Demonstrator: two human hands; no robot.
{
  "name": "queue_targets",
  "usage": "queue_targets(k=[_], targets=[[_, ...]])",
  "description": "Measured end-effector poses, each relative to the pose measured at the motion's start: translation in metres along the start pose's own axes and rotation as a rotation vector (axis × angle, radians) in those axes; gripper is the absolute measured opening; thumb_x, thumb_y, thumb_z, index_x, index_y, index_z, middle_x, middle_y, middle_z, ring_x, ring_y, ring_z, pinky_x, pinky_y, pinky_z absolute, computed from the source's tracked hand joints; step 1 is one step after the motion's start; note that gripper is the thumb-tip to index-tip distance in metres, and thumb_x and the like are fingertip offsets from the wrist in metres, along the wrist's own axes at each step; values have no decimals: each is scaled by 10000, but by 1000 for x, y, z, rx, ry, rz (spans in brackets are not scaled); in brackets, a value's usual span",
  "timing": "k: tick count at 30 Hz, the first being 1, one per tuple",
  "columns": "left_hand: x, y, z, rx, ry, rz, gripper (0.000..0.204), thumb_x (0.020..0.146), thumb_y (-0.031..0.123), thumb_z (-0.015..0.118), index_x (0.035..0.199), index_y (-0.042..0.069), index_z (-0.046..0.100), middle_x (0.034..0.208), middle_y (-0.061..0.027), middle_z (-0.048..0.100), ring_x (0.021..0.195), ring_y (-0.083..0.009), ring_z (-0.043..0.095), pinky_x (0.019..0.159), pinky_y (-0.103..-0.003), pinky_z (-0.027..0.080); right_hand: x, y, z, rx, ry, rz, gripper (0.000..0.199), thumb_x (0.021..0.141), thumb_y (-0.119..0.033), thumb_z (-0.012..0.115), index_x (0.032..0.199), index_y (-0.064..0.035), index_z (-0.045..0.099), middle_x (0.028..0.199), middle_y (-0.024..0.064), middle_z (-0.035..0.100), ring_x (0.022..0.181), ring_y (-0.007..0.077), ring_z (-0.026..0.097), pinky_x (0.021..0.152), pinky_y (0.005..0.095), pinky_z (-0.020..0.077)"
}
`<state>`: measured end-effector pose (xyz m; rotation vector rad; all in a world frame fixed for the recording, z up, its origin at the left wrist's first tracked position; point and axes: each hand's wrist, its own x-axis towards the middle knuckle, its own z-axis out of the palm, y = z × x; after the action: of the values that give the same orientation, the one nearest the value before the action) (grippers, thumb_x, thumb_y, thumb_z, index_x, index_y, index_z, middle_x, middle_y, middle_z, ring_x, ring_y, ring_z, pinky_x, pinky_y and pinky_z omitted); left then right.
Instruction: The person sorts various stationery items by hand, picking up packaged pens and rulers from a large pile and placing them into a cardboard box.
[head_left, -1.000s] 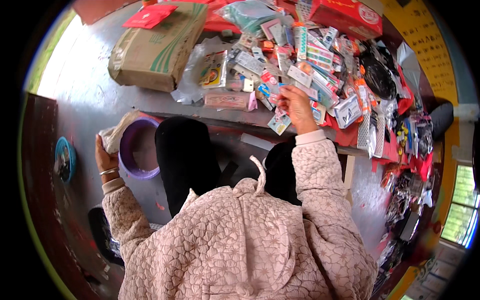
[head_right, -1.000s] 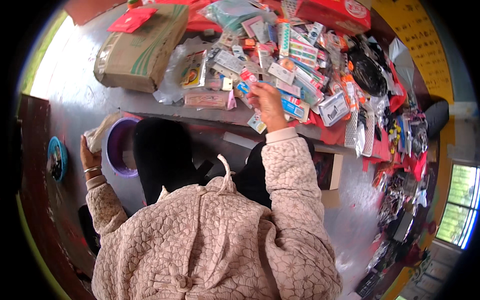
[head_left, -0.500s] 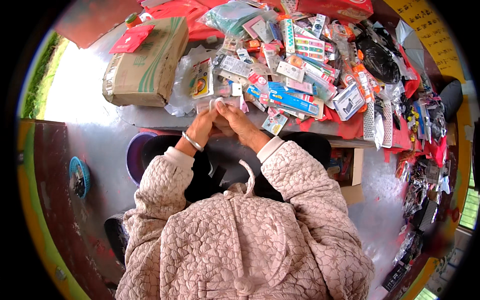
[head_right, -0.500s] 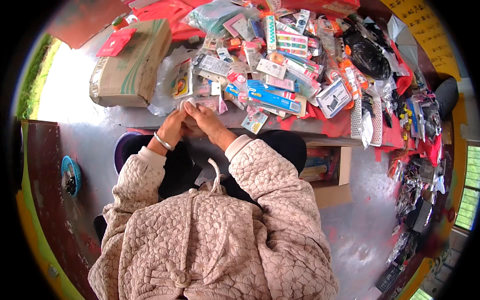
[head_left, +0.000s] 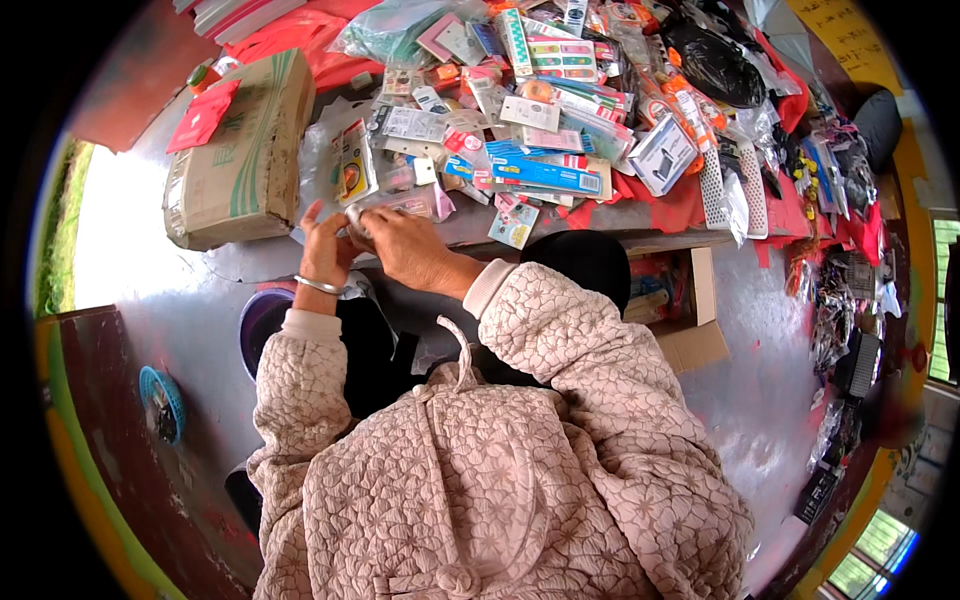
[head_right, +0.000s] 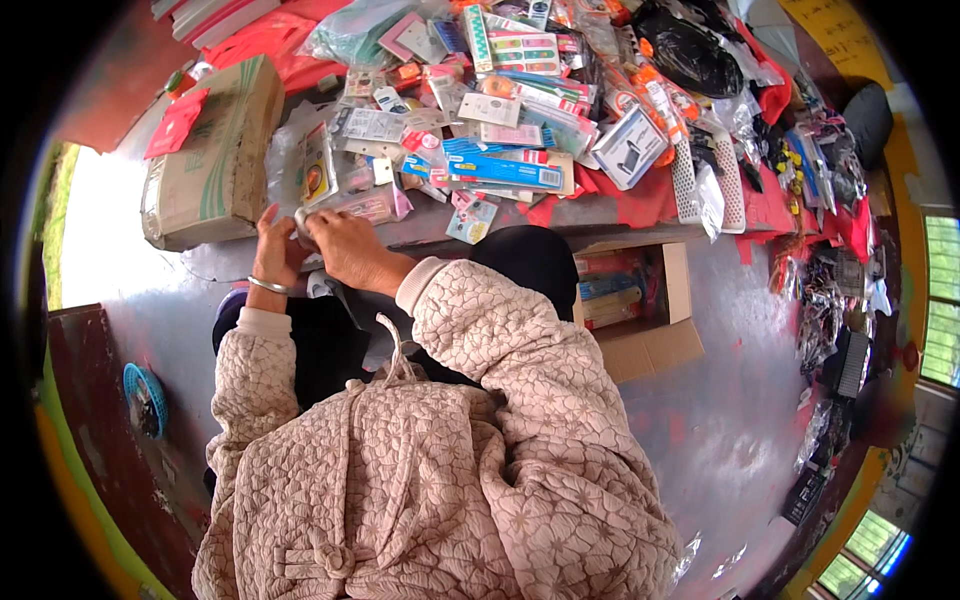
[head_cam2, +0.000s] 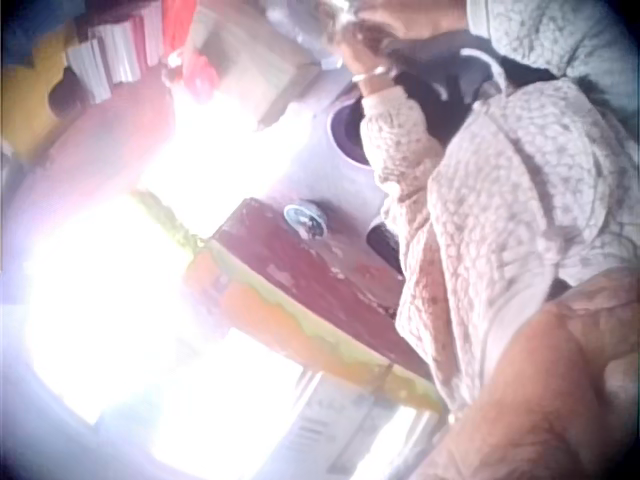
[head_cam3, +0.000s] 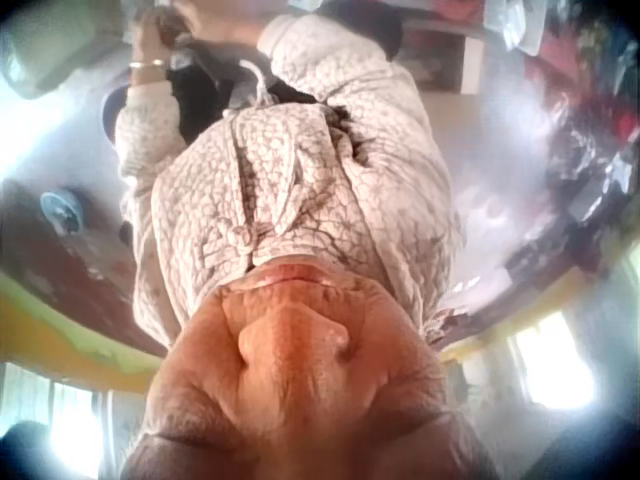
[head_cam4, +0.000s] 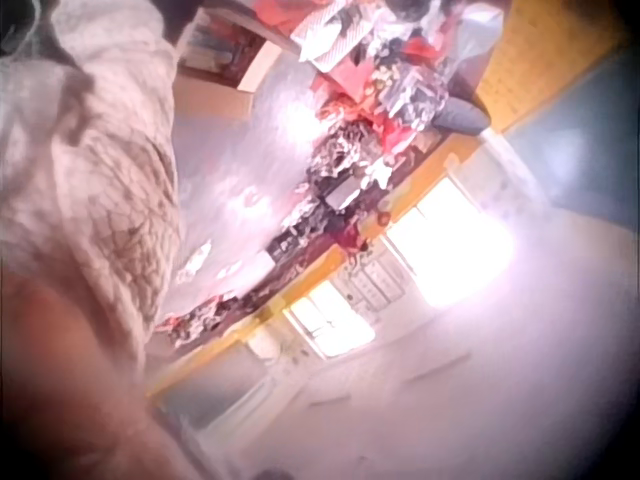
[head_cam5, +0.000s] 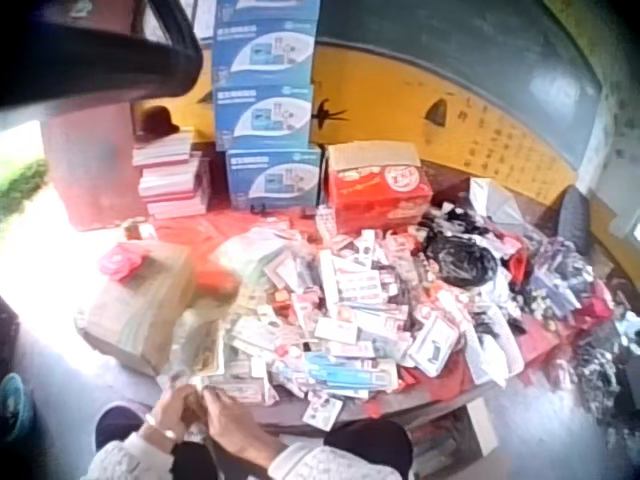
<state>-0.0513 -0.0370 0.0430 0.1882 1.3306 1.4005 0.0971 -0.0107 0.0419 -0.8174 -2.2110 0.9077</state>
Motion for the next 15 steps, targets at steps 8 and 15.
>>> queue_targets(k=[8,15], targets=[[15,-1,6,92,-149,29,555,786,366,593,1259,233,335,1135,-37,481,979,-212,500,788,-413,413,20,31,-11,51,233,405,249,734,-186,518,912,-26,584,750,215,601,723,369,592,641,431,464],[32,-20,26,23,-423,-342,401,858,359,525,1140,77,491,1085,-72,540,997,-213,524,843,-339,435,24,25,2,-82,-170,354,230,748,-254,497,818,-57,592,755,219,604,760,368,589,684,463,447]])
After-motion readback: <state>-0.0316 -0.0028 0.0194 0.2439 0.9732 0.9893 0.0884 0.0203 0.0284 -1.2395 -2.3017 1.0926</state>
